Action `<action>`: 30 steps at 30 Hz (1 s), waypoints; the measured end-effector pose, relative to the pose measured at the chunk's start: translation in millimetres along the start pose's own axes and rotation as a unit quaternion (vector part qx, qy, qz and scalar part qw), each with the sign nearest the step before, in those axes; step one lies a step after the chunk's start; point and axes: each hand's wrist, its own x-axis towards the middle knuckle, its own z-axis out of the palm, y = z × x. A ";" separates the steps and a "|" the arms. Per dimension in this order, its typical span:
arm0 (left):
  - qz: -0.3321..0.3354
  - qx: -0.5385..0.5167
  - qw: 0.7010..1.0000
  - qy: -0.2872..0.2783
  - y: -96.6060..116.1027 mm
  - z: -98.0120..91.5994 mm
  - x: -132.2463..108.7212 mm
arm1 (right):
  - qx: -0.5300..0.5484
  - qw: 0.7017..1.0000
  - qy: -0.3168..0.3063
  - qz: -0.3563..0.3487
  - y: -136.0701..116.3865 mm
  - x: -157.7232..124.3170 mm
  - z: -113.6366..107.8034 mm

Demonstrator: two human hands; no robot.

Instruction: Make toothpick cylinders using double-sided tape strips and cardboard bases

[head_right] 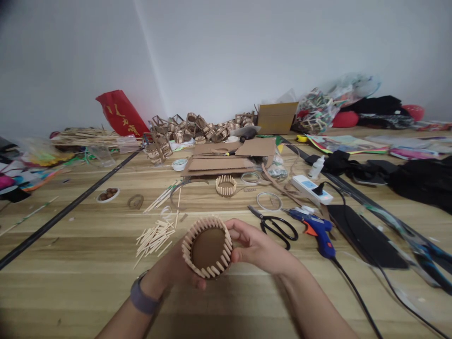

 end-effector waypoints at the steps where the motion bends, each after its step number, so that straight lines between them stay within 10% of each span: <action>1: 0.002 0.003 1.000 -0.003 -0.1 -0.2 -0.5 | 0.010 1.000 0.003 0.001 -0.4 0.2 -0.2; 14: 0.003 0.013 1.000 -0.015 1.6 6.2 -0.3 | -0.012 0.984 0.167 -0.059 8.4 7.2 -5.4; 23: -0.016 0.158 0.957 0.244 0.8 4.3 5.9 | -0.185 0.967 0.139 -0.104 21.5 14.6 7.9; 30: 0.000 0.155 0.968 0.196 -10.8 10.2 4.5 | -0.156 0.970 0.169 -0.083 29.5 18.7 20.5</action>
